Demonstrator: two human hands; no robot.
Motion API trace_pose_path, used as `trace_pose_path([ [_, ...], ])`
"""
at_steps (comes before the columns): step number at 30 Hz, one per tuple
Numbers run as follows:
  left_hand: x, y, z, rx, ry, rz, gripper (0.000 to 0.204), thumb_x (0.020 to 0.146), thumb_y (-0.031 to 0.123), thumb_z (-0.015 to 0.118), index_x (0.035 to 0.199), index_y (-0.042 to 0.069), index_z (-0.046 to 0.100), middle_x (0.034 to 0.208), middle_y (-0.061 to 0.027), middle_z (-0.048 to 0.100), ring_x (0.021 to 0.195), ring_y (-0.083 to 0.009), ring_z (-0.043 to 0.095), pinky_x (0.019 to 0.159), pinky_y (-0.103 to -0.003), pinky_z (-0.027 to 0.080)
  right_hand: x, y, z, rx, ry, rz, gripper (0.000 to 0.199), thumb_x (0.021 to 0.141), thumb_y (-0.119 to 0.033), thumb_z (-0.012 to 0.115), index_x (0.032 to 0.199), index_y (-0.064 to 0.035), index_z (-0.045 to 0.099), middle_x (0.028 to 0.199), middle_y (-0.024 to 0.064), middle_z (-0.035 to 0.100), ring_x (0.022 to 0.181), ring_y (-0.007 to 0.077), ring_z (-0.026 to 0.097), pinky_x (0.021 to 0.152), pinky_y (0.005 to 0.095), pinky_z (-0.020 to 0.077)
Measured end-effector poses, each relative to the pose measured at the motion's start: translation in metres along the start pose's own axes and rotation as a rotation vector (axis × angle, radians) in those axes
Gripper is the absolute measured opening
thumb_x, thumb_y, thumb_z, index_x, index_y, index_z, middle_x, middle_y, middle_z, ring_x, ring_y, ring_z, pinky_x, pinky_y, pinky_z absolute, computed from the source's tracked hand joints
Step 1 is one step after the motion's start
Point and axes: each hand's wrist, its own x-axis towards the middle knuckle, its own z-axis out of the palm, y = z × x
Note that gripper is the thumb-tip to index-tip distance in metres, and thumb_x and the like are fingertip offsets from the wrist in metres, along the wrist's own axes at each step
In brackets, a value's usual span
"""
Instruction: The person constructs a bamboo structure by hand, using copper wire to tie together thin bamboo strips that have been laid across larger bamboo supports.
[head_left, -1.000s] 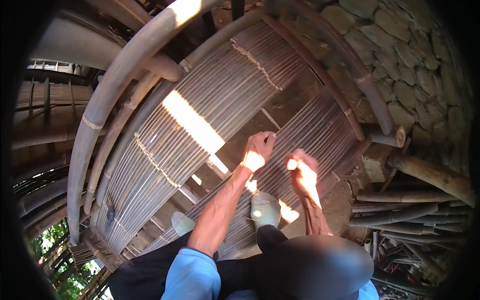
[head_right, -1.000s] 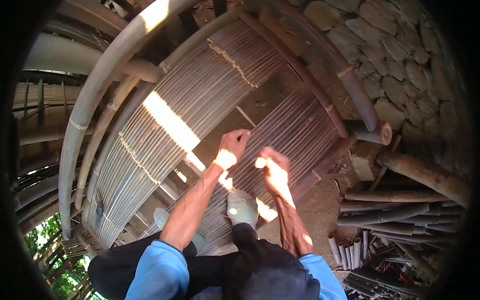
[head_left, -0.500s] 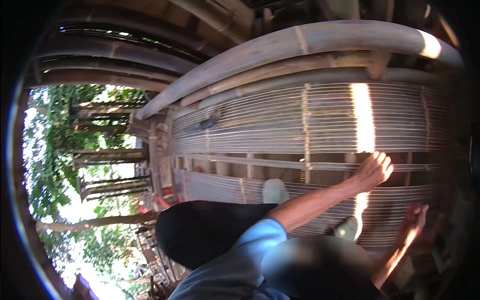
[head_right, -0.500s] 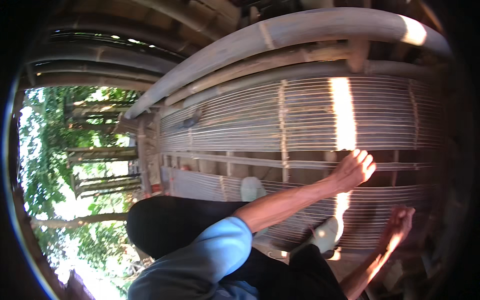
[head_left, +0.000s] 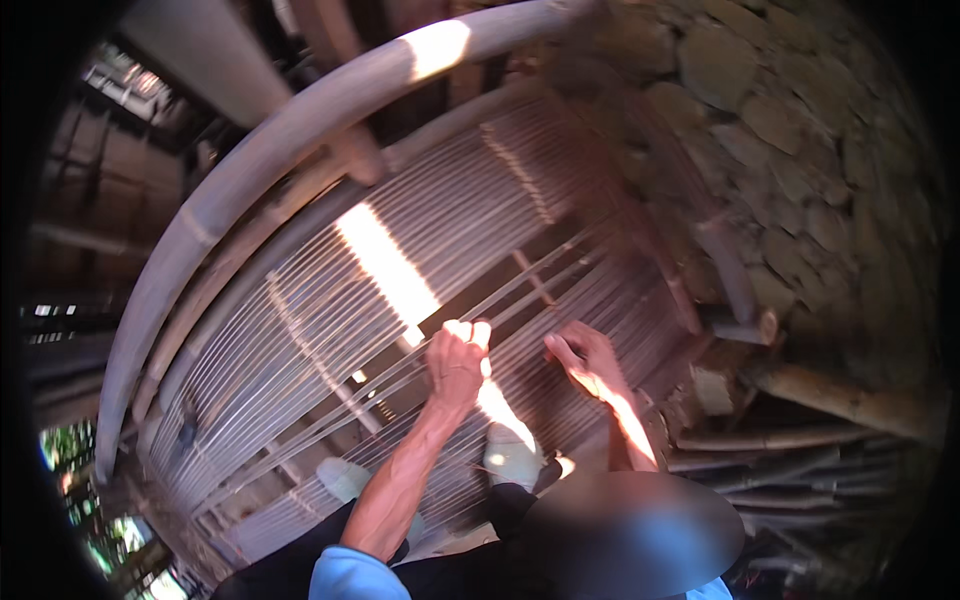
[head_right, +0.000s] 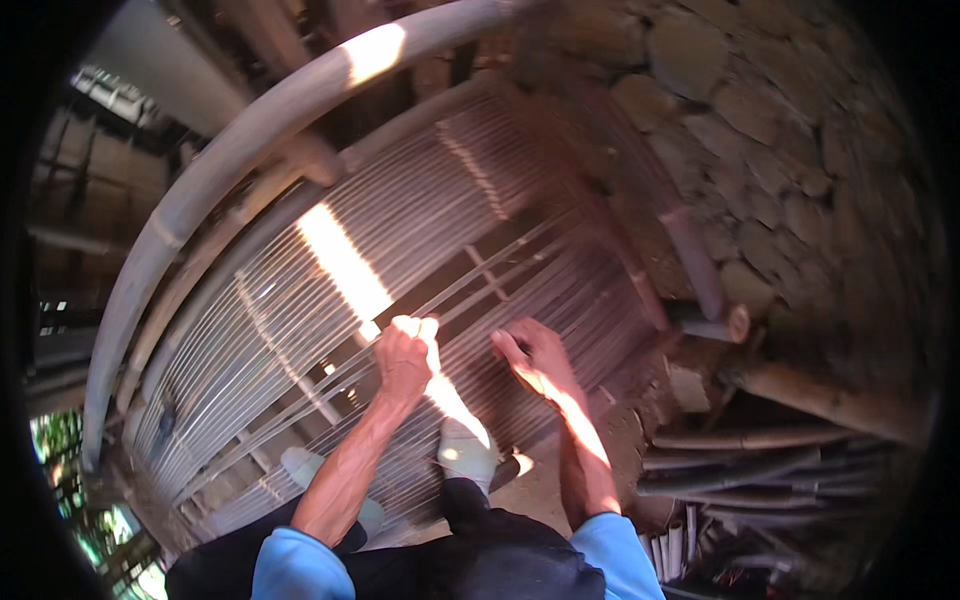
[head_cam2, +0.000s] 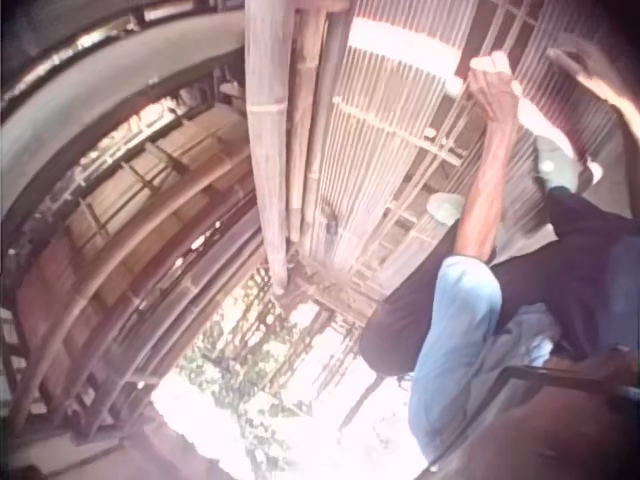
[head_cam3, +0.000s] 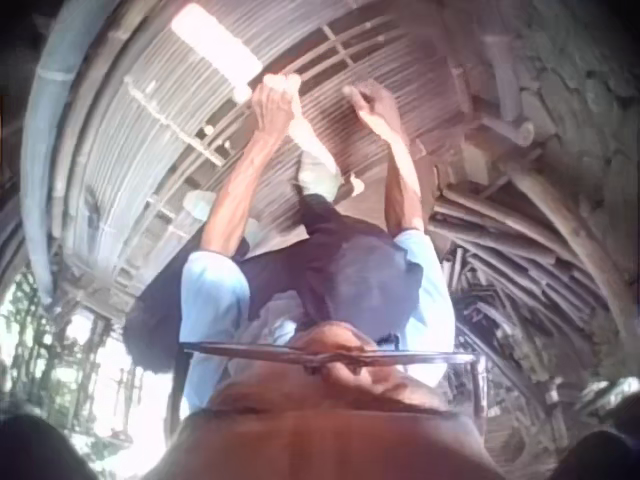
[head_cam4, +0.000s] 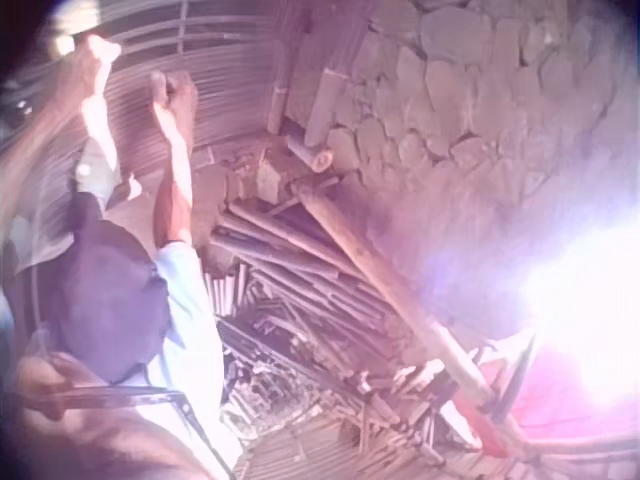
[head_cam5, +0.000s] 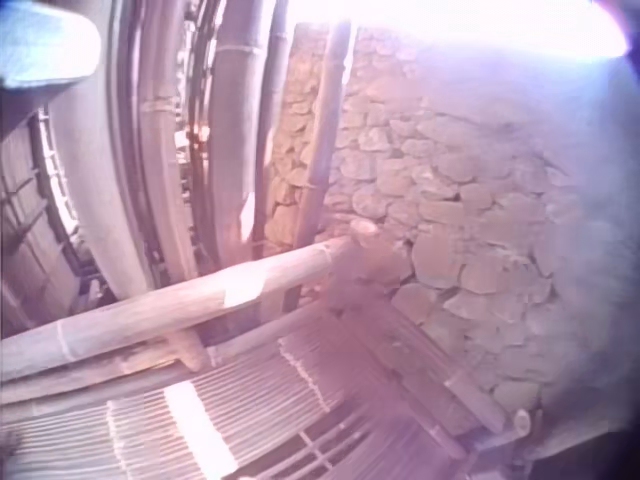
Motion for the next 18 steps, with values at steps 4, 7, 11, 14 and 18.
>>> trace_pose_path([
  [4, -0.04, -0.033, 0.015, 0.209, -0.075, -0.081, 0.011, 0.071, 0.023, 0.069, 0.079, 0.016, 0.067, 0.085, -0.0061, 0.063, 0.087, -0.0271, 0.06, 0.073, -0.042, 0.049, -0.004, -0.047, 0.013, -0.458, -0.346, 0.057, 0.032, 0.097, -0.031, 0.064, 0.099, 0.0006, 0.072, 0.088, 0.012, 0.067, 0.076, 0.026, 0.063, 0.07, 0.038, 0.0503],
  [7, -0.031, -0.014, 0.009, -0.17, 0.244, -0.027, 0.019, 0.074, 0.02, 0.068, 0.088, 0.008, 0.064, 0.089, -0.0107, 0.062, 0.091, -0.0288, 0.058, 0.08, -0.043, 0.046, -0.006, -0.009, -0.016, -0.352, 0.283, -0.06, 0.031, 0.095, -0.026, 0.068, 0.088, 0.0039, 0.07, 0.093, 0.017, 0.068, 0.079, 0.0257, 0.066, 0.072, 0.0385, 0.051],
  [11, -0.066, -0.032, 0.02, -0.042, 0.184, -0.127, 0.029, 0.079, 0.017, 0.066, 0.099, -0.004, 0.06, 0.093, -0.0158, 0.057, 0.094, -0.0313, 0.056, 0.085, -0.043, 0.045, 0.037, -0.009, -0.006, -0.431, 0.244, -0.207, 0.023, 0.094, -0.022, 0.07, 0.096, 0.0007, 0.067, 0.1, 0.0194, 0.066, 0.089, 0.0352, 0.064, 0.082, 0.0422, 0.051],
  [14, -0.071, -0.026, 0.014, -0.017, 0.139, -0.21, 0.03, 0.084, 0.02, 0.065, 0.102, -0.004, 0.062, 0.097, -0.0169, 0.057, 0.096, -0.0314, 0.057, 0.084, -0.042, 0.046, 0.067, 0.015, 0.022, -0.301, 0.025, -0.398, 0.017, 0.095, -0.02, 0.07, 0.099, -0.0037, 0.066, 0.096, 0.0153, 0.066, 0.089, 0.0356, 0.063, 0.081, 0.043, 0.0508],
  [18, -0.095, -0.038, 0.025, 0.014, 0.155, -0.324, 0.026, 0.087, 0.024, 0.065, 0.098, 0.0, 0.061, 0.101, -0.017, 0.057, 0.099, -0.0321, 0.059, 0.083, -0.043, 0.048, 0.071, -0.003, 0.059, -0.486, -0.083, -0.62, 0.019, 0.091, -0.017, 0.071, 0.095, -0.0009, 0.062, 0.091, 0.0146, 0.063, 0.088, 0.0353, 0.059, 0.083, 0.0446, 0.047],
])
